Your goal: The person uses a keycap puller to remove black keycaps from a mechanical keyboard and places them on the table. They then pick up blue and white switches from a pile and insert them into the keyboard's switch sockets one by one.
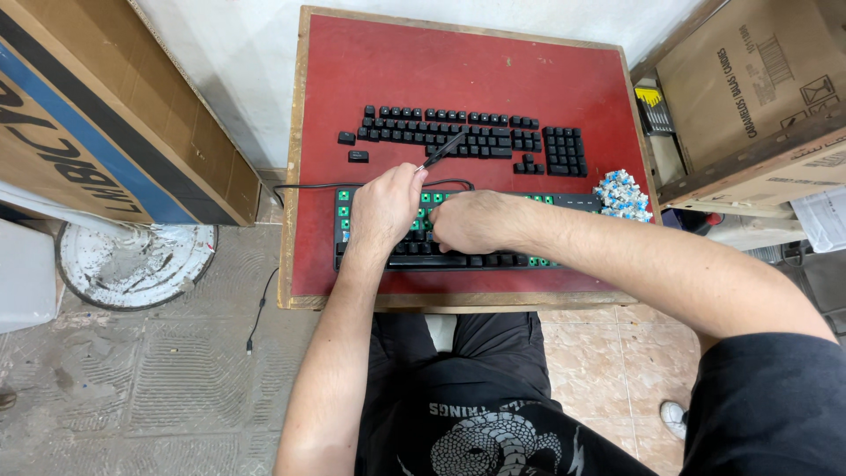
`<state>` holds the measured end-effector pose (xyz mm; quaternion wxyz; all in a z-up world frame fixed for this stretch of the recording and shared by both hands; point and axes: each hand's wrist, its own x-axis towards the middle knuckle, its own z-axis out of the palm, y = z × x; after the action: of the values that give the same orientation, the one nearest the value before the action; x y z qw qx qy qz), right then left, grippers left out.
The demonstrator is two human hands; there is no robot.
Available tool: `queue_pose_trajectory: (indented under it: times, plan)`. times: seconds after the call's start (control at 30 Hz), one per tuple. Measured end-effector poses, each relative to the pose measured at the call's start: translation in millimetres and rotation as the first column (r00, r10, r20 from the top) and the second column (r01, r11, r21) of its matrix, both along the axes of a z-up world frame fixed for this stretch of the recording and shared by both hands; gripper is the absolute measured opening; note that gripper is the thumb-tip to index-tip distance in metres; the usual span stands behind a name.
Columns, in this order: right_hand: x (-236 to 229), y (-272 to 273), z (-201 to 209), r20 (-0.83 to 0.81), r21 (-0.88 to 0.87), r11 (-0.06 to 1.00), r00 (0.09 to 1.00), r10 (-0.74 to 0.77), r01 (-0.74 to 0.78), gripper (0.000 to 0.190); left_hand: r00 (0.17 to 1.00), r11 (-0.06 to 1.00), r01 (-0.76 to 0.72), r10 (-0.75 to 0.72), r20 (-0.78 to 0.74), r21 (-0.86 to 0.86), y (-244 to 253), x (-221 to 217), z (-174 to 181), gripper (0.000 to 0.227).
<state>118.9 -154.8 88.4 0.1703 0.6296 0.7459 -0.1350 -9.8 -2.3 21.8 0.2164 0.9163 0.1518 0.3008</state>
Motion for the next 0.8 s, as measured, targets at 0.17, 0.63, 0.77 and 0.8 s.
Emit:
queue_pose_trajectory:
  times: [0.17, 0.63, 0.77, 0.8]
  plan:
    - [9, 4, -20, -0.02, -0.025, 0.999, 0.999, -0.046, 0.046, 0.036, 1.0, 1.0, -0.001, 0.001, -0.003, 0.004, 0, 1, 0, 0.035]
    - [0, 17, -41, 0.24, 0.003, 0.99, 0.961, 0.136, -0.141, 0.04, 0.999, 0.999, -0.005, 0.002, 0.041, 0.05, 0, 1, -1, 0.035]
    - [10, 13, -33, 0.033, 0.178, 0.957, 0.973, 0.227, -0.229, 0.037, 1.0, 0.999, 0.001, -0.003, 0.031, 0.038, 0, 0, 0, 0.034]
    - [11, 11, -26, -0.052, 0.187, 0.962, 0.976, 0.21, -0.197, 0.034, 1.0, 1.0, 0.009, -0.009, 0.024, 0.03, 0, 0, 0, 0.034]
